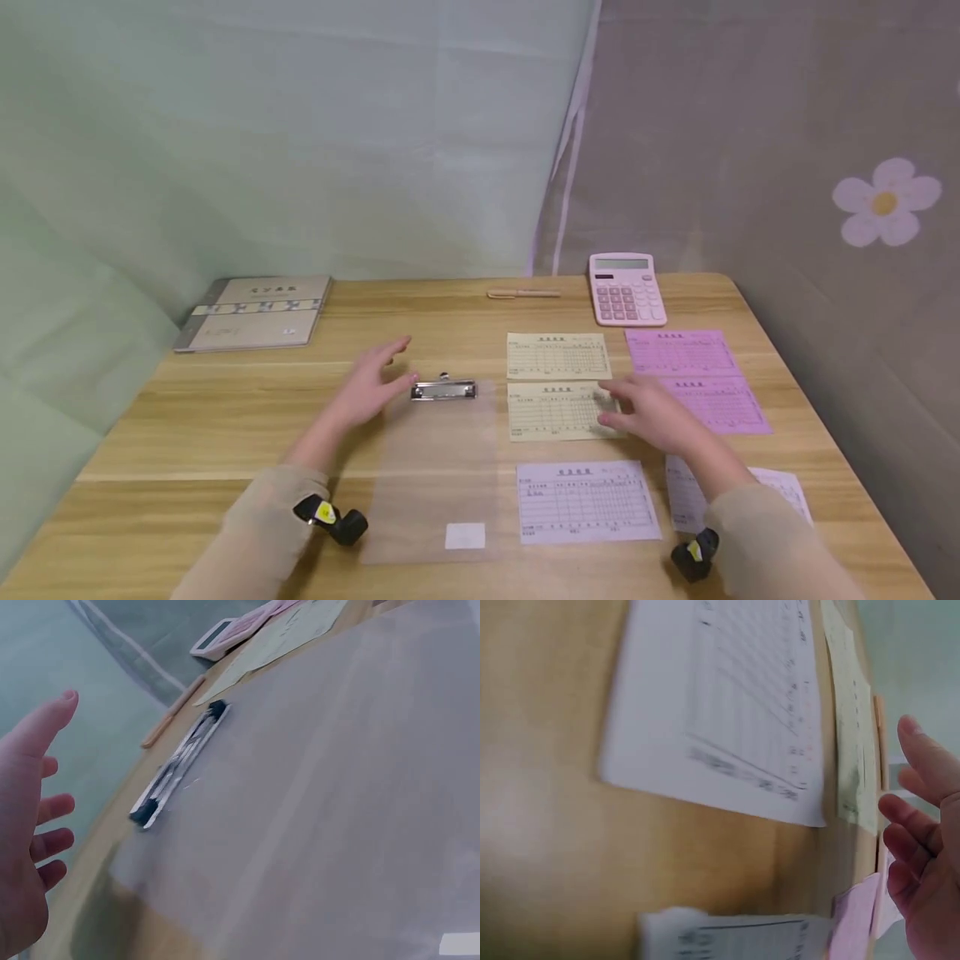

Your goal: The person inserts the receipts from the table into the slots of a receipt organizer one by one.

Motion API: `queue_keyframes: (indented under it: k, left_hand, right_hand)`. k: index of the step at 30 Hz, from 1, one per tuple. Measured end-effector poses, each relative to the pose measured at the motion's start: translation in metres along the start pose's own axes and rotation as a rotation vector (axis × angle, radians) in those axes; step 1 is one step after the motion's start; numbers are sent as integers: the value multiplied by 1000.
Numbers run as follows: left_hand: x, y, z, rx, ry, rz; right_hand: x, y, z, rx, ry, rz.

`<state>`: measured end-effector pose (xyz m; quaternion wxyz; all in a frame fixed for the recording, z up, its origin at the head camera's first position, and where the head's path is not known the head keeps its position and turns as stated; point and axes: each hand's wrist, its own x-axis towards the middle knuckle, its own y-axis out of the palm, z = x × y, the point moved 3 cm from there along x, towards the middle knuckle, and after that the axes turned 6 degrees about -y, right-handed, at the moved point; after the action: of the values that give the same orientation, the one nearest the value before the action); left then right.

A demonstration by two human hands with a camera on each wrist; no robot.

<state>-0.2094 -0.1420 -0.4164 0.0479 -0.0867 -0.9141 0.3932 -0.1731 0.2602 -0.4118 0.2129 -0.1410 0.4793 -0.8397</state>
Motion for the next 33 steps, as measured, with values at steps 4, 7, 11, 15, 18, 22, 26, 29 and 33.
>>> queue_keyframes:
  k: [4,7,11,15,18,22,26,29,33]
  left_hand:
    - [-2,15,0,-73,5,15]
    - [-3,27,0,-94,-3,33]
    - [-3,39,-3,-107,-20,35]
    - [-3,46,-3,-103,-18,8]
    - [0,51,-4,-57,16,-14]
    - [4,53,-6,25,54,-46]
    - [5,57,-7,102,29,-57]
    - [3,59,-8,155,6,-66]
    - [1,59,-7,196,8,-98]
  right_hand:
    - [-10,6,-4,28,28,24]
    - [-19,9,-6,36,40,52]
    - [-33,11,-7,1,18,64]
    - [-45,13,-7,-36,-6,63]
    - [-51,13,-8,-53,2,61]
    - [-56,14,-8,-67,6,63]
    - [-61,14,-8,-88,2,62]
    - [-61,16,-7,-94,-9,66]
    - [-59,17,-5,-80,-10,85]
